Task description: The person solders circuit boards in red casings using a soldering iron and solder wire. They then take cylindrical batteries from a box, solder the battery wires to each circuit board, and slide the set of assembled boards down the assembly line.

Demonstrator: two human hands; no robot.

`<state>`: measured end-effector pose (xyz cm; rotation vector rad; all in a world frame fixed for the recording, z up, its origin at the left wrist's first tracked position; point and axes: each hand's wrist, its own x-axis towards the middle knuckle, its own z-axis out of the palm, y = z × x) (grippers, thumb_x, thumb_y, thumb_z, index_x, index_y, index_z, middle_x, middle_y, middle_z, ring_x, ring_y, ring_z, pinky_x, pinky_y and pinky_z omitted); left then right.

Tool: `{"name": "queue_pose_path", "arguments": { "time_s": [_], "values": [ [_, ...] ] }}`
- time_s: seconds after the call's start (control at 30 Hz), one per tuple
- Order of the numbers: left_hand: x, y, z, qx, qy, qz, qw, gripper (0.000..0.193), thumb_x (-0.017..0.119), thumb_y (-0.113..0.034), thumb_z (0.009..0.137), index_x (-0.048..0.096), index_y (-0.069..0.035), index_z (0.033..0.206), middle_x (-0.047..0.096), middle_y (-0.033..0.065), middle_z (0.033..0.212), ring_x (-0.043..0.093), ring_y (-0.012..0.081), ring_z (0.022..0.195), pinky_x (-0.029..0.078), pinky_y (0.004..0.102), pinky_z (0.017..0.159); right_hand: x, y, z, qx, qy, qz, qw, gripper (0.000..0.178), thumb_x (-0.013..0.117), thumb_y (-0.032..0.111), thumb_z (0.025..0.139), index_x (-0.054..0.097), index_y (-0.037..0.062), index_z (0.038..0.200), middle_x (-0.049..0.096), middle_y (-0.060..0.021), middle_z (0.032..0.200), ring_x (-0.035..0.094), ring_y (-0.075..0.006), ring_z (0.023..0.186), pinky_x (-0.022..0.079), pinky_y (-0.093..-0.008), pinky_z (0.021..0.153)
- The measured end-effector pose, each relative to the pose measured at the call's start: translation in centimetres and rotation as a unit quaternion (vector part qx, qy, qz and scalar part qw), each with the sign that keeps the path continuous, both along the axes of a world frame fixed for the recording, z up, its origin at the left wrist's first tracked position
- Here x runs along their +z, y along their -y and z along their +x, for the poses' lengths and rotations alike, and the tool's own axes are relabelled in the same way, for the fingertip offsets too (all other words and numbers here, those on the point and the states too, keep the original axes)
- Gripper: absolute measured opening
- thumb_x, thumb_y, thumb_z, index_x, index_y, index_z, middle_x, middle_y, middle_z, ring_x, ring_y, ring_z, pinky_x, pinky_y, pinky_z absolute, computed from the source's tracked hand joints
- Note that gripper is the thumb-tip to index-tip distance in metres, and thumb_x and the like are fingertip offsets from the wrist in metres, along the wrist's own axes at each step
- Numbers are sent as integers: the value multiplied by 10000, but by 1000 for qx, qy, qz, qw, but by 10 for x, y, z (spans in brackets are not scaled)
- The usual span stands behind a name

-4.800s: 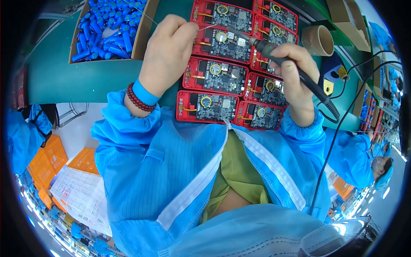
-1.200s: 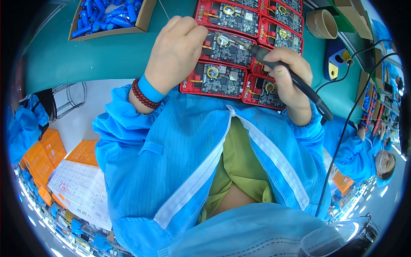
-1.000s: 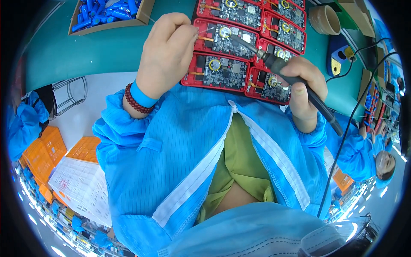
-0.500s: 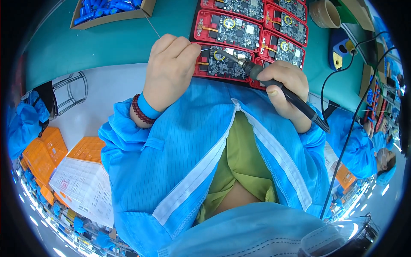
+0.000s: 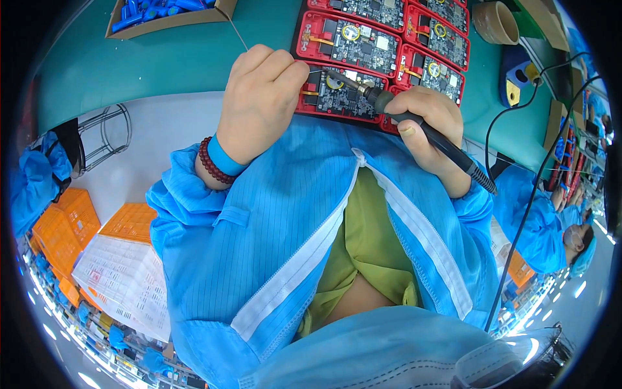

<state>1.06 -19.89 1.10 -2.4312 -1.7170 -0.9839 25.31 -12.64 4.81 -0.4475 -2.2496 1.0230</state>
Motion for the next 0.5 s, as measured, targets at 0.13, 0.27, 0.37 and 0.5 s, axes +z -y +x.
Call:
{"name": "queue_pose_path", "arguments": {
  "time_s": [0.13, 0.27, 0.37, 0.5],
  "values": [
    [-2, 1, 0, 4, 6, 12, 1000, 171, 629, -4, 644, 576, -54, 798, 520, 47, 764, 507, 227, 744, 436, 347, 669, 1, 0, -1, 5, 4, -5, 1000, 211, 631, 227, 849, 601, 27, 910, 632, -108, 762, 617, -255, 621, 485, -334, 549],
    [0, 1, 0, -6, 5, 8, 1000, 168, 626, -11, 635, 569, -60, 786, 515, 46, 758, 503, 224, 742, 440, 345, 668, 3, 2, 2, -3, 4, -2, 1000, 216, 633, 230, 848, 600, 27, 914, 631, -107, 763, 611, -254, 616, 481, -333, 546],
    [2, 2, 1, -14, 0, 5, 1000, 167, 626, -18, 629, 565, -64, 778, 514, 43, 760, 502, 221, 746, 442, 343, 670, 2, 4, 0, 6, 6, -6, 1000, 215, 634, 229, 847, 602, 27, 913, 631, -108, 763, 613, -255, 622, 481, -331, 548],
    [-1, -1, 1, -20, -9, 14, 1000, 164, 628, -23, 632, 566, -67, 777, 519, 38, 770, 504, 216, 760, 444, 341, 675, 0, 5, -4, 5, 2, 4, 1000, 206, 630, 220, 848, 603, 27, 914, 630, -108, 763, 610, -254, 621, 478, -329, 545]
  ]
}}
